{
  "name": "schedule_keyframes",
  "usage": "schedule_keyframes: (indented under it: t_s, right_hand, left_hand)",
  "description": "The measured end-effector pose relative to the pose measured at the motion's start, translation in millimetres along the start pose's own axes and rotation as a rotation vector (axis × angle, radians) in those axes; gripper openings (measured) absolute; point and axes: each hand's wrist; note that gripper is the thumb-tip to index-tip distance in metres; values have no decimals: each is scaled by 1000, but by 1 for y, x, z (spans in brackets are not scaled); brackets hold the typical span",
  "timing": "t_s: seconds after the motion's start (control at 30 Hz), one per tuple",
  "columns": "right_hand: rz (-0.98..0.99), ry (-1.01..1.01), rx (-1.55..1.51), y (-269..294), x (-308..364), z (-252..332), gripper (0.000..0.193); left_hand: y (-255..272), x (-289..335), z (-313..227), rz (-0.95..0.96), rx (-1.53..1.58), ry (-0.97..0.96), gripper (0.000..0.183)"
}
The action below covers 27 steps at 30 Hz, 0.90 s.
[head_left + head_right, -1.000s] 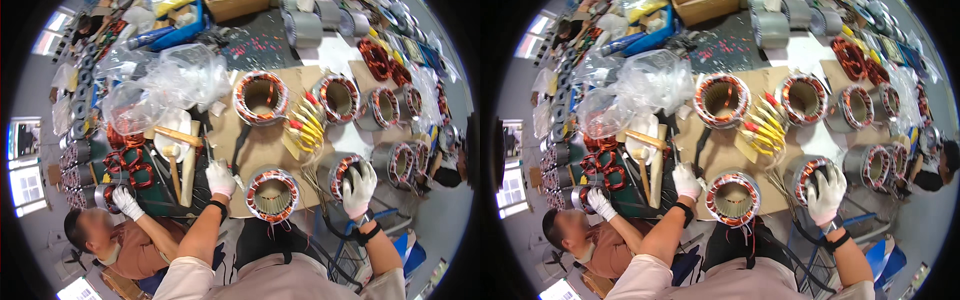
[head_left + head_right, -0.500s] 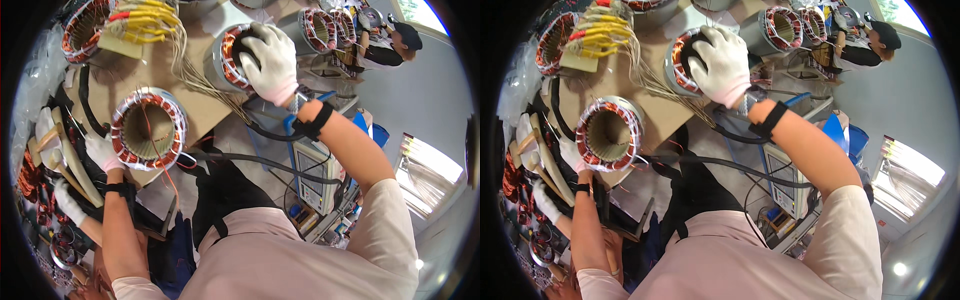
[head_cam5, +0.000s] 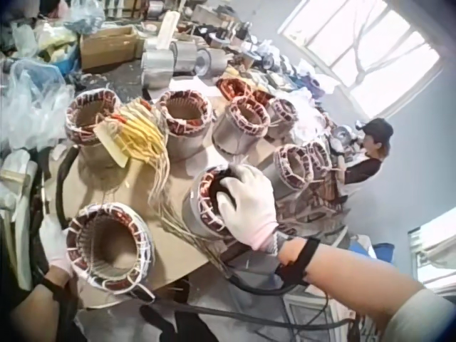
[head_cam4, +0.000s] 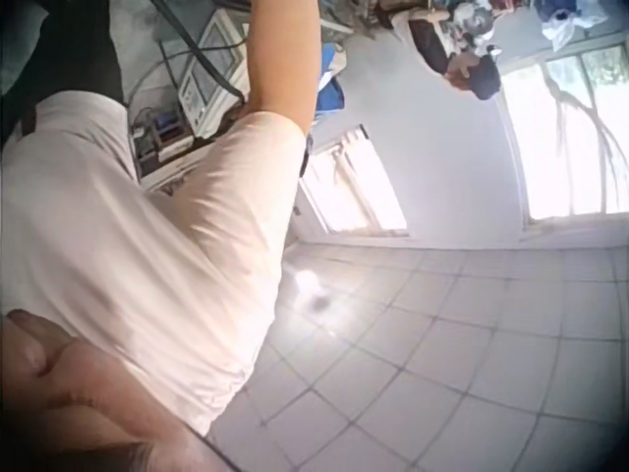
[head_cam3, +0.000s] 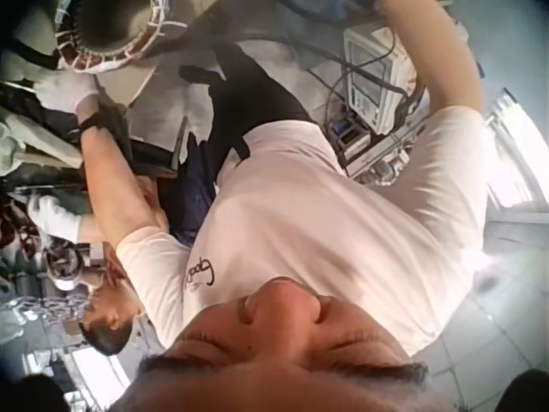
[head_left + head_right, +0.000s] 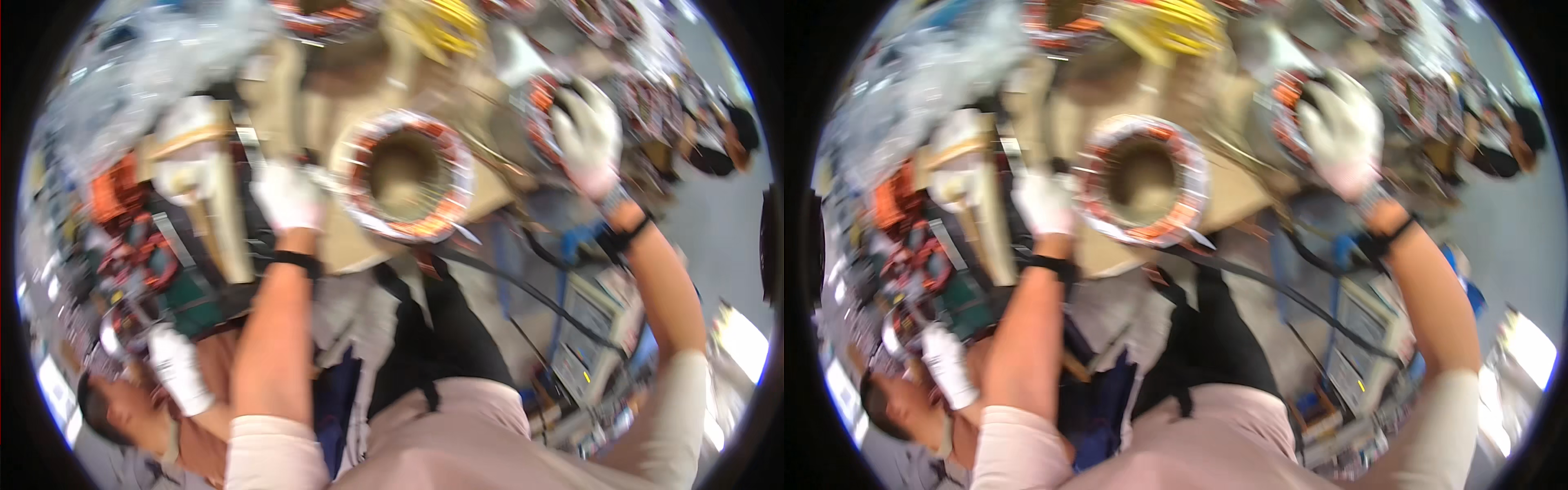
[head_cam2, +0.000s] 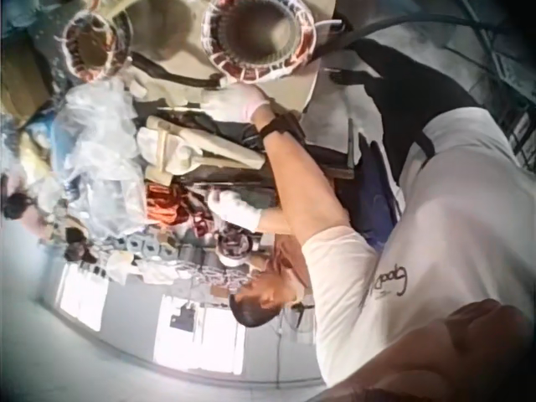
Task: Organizing wiring harnesses and assembling electronic motor stator components in a factory setting.
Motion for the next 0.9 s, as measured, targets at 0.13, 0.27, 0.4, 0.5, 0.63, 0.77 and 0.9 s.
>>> schedule_keyframes:
  t_s: [0.13,0.27,0.4,0.5,0.63,0.77,0.9]
  right_hand:
    - [66,-273,-68,-12,16,7,27]
    - [72,-296,-118,-11,12,15,30]
    - [77,-310,-127,-10,6,18,32]
    - [101,-308,-104,-8,4,15,32]
    - [118,-313,-106,-8,4,14,32]
    - [104,-319,-109,-8,7,11,33]
    - [90,-313,-122,-6,7,12,33]
  left_hand:
    - [17,-4,7,69,260,319,19]
    - [31,-8,14,153,298,342,20]
    - [37,-13,16,200,284,345,23]
    - [35,-13,16,180,298,333,25]
    - [35,-15,14,201,282,337,24]
    - [37,-16,12,182,291,332,23]
    - [36,-14,13,191,293,330,23]
Point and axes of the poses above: each hand's wrist, its own x-axis away from the middle knuckle, its own y-axis out of the back of the hand, z = x × y, and after that the axes turned 10 degrees about -z, right-handed
